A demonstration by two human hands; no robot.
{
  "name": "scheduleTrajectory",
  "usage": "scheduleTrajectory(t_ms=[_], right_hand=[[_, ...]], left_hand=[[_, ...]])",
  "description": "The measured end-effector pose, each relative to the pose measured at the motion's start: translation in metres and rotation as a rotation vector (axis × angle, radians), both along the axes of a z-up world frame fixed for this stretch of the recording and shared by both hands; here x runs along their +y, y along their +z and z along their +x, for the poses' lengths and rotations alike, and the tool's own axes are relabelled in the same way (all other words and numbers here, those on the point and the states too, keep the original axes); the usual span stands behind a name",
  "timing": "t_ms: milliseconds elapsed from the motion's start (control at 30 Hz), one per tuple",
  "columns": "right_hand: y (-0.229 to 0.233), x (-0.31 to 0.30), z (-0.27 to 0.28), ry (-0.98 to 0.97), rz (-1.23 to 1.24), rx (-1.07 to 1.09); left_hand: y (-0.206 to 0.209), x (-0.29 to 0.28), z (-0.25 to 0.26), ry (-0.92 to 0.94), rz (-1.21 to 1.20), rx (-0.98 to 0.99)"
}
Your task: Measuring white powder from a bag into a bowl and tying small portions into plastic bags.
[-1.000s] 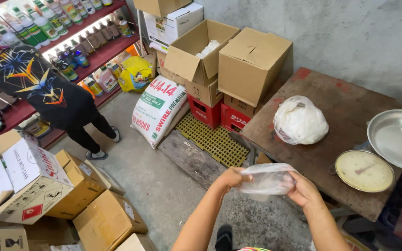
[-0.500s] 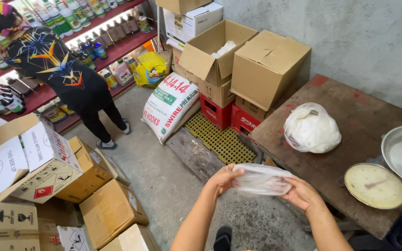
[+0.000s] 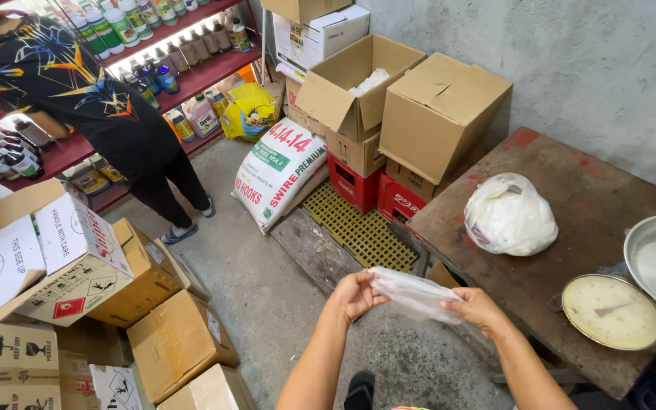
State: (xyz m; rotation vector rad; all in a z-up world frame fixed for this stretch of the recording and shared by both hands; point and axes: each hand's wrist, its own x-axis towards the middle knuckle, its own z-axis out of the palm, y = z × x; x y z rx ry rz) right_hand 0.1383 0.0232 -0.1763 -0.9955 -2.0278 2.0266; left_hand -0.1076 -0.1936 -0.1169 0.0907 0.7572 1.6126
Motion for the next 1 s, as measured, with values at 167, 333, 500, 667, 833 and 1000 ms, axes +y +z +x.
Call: scheduleTrajectory(t_ms=[167,333,500,667,833,1000], right_hand=[[0.001,-0.001,-0.01,-0.266,-0.352,0.054],[0.013,0.007,-0.007,-0.402,-0.625,0.276],[0.023,-0.002,0.003,-0.346,-0.565,0.318],[0.029,-0.004,0.008,-0.094,-0.234,0.084],[0.003,0.008,0.004,-0.05,-0.082,0.034],[0.062,-0.007,0.003,-0.304,-0.658,0.405]], left_hand=[[-0.013,0.003,0.003,0.03,-0.089,0.078],[-0.044,0.007,0.008,-0.145,-0.177,0.549],[-0.029,0.014,0.012,-0.167,-0.233,0.481],[-0.011,0.009,-0.001,-0.048,-0.108,0.179],[-0.009,0.011,0.001,-0.007,0.009,0.022],[0.008,0.006,0.012,-0.113,-0.078,0.328]])
